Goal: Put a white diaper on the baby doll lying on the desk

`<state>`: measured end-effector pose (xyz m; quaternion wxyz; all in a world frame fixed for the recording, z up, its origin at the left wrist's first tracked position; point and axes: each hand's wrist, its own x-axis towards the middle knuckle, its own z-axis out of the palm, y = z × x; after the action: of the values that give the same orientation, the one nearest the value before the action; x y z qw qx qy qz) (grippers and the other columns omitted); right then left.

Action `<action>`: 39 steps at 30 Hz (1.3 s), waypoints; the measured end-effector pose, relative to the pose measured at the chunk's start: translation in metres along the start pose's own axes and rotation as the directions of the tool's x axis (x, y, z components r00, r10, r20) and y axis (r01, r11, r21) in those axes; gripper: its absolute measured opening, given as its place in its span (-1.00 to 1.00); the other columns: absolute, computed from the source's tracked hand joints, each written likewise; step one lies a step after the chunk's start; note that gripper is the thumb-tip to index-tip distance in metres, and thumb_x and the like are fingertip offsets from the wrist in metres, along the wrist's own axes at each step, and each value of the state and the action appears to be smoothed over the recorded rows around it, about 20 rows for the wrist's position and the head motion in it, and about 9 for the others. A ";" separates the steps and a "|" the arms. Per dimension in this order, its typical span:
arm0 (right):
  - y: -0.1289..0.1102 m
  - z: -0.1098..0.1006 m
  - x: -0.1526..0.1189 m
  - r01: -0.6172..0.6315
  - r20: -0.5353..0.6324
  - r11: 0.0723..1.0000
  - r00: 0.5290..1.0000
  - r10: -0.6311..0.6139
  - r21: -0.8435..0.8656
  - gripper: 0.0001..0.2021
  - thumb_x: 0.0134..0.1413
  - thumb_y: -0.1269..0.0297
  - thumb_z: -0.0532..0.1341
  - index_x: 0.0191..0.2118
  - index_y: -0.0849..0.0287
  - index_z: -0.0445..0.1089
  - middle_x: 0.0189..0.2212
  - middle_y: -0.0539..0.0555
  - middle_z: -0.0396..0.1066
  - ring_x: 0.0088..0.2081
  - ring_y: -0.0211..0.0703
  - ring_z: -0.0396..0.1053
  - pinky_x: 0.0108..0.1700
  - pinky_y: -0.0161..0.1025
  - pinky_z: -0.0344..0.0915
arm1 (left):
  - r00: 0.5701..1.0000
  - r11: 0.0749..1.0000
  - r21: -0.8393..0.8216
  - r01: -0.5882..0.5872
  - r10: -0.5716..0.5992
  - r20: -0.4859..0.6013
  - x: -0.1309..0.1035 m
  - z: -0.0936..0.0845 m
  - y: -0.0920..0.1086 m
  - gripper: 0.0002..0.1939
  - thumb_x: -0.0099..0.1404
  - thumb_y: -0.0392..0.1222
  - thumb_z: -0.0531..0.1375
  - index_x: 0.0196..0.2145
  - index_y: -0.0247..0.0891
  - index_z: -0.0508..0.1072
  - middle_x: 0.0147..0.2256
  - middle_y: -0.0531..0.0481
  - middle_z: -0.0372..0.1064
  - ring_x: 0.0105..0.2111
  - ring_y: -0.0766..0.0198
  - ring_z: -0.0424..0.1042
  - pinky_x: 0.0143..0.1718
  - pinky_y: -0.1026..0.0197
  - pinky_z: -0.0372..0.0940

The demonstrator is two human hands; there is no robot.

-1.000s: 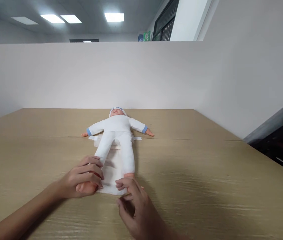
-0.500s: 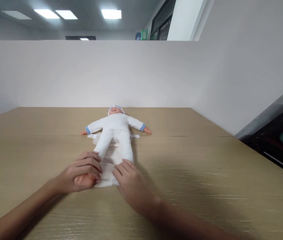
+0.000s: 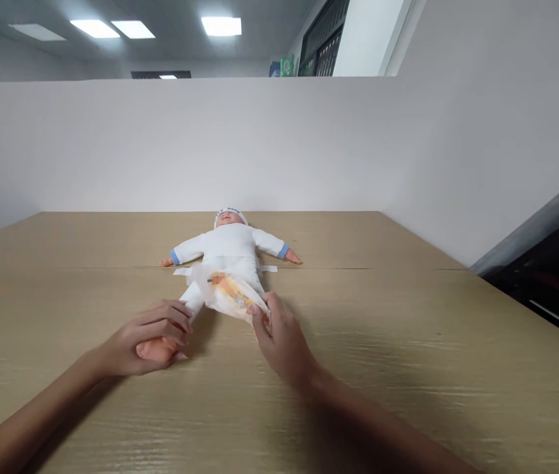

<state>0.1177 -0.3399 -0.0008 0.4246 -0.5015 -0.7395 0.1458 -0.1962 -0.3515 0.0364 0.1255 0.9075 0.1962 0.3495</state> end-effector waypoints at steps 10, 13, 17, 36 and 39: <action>-0.004 -0.009 0.051 0.143 0.071 0.988 0.988 -0.139 -0.060 -0.74 0.58 0.07 0.05 0.00 0.07 0.41 -0.22 0.09 0.61 -0.26 -0.01 0.56 -0.23 -0.23 0.33 | 0.990 0.994 0.084 -0.073 0.062 0.123 -0.004 0.010 -0.001 -0.78 0.39 -0.39 0.31 -0.03 -0.24 0.55 -0.12 -0.19 0.57 0.07 0.02 0.52 0.15 -0.02 0.46; -0.005 -0.006 0.081 0.243 0.142 0.968 0.962 -0.232 -0.062 -0.72 0.58 0.06 0.04 0.04 0.09 0.41 -0.28 0.08 0.58 -0.29 -0.03 0.53 -0.25 -0.24 0.29 | 0.990 0.994 0.081 -0.074 0.064 0.128 -0.003 0.011 -0.001 -0.77 0.39 -0.39 0.30 -0.02 -0.24 0.54 -0.13 -0.19 0.57 0.06 0.02 0.52 0.16 -0.03 0.45; -0.004 0.003 0.116 0.284 0.198 0.958 0.942 -0.270 -0.049 -0.69 0.59 0.05 0.01 0.07 0.10 0.38 -0.47 -0.03 0.42 -0.43 -0.08 0.41 -0.31 -0.25 0.18 | 0.987 0.994 0.071 -0.084 0.073 0.142 -0.004 0.012 -0.002 -0.74 0.38 -0.43 0.29 -0.01 -0.24 0.54 -0.11 -0.18 0.57 0.08 0.04 0.50 0.21 -0.03 0.40; 0.033 0.023 0.145 -0.172 0.301 0.830 0.954 0.005 0.531 -0.49 0.20 -0.34 0.28 -0.12 0.03 0.39 -0.13 0.09 0.60 -0.01 0.07 0.56 -0.07 -0.12 0.48 | 0.612 0.639 -0.423 0.643 -0.760 -0.217 0.054 0.042 -0.075 -0.11 0.25 0.19 0.48 0.33 -0.13 0.16 0.39 -0.30 0.17 0.32 -0.14 0.32 0.26 -0.12 0.36; 0.033 0.020 0.142 -0.200 0.314 0.809 0.949 0.020 0.552 -0.49 0.17 -0.33 0.31 -0.11 0.04 0.42 -0.12 0.09 0.60 0.00 0.08 0.57 -0.04 -0.10 0.50 | 0.526 0.561 -0.551 0.618 -0.816 -0.240 0.061 0.047 -0.089 0.01 0.21 0.20 0.50 0.38 -0.17 0.10 0.38 -0.37 0.20 0.33 -0.19 0.34 0.26 -0.14 0.38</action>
<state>0.1032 -0.1975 0.0341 0.4327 -0.3641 -0.6841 0.4606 -0.1465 -0.2489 0.0055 0.3916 0.5776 0.5088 0.5041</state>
